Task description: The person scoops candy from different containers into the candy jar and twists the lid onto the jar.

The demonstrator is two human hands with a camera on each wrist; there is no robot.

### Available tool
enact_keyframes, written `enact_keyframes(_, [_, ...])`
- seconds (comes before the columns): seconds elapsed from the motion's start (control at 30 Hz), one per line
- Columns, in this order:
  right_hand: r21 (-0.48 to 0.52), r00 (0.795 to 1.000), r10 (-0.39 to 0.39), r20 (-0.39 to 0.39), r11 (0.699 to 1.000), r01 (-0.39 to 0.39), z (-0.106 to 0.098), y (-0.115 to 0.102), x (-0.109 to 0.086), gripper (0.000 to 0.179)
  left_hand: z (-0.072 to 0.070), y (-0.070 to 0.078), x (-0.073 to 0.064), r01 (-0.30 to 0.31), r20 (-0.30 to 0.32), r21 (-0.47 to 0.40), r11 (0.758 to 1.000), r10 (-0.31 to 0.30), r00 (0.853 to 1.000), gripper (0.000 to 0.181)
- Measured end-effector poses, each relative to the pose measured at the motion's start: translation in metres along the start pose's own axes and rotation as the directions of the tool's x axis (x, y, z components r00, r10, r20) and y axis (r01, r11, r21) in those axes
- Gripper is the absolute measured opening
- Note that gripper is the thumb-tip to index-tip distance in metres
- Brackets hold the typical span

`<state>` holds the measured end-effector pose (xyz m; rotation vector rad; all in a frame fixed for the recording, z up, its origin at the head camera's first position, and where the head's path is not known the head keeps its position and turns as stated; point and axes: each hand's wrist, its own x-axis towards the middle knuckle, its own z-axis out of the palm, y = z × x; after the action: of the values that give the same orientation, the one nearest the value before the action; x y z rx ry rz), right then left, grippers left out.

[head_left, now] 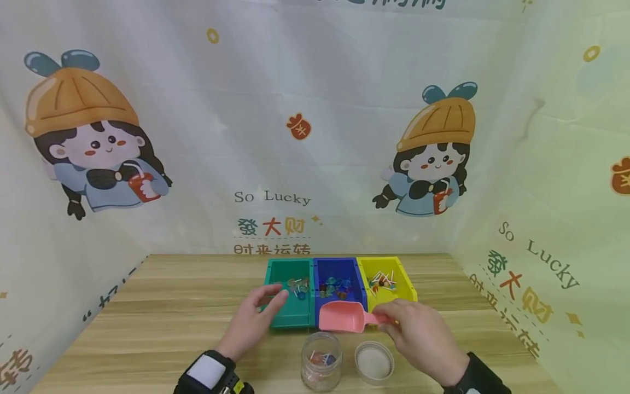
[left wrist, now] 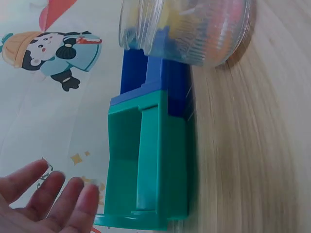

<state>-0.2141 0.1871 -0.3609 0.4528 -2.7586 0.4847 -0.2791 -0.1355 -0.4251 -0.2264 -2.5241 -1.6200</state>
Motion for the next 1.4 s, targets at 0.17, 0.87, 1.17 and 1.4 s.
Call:
enact_keyframes(0.17, [0.016,0.999,0.048,0.014,0.999,-0.048,-0.001,0.000,0.002,0.019,-0.006,-0.006,0.007,0.041,-0.072,-0.031,0.999,-0.044,0.996,0.068])
enact_keyframes(0.87, [0.057,0.996,0.085,-0.017,0.995,-0.084,0.004,0.015,0.023,0.017,-0.014,-0.030,0.034,0.108,-0.145,0.099,0.989,-0.093,0.985,0.056])
enact_keyframes(1.17, [0.019,0.995,0.097,0.014,0.995,-0.097,0.014,0.013,0.034,0.018,-0.008,-0.041,0.040,0.099,-0.112,0.184,0.978,-0.079,0.990,0.050])
enact_keyframes(1.4, [0.003,0.994,0.098,0.039,0.995,-0.098,0.017,0.011,0.046,0.013,-0.006,-0.040,0.043,0.136,-0.078,0.168,0.976,-0.124,0.989,0.046])
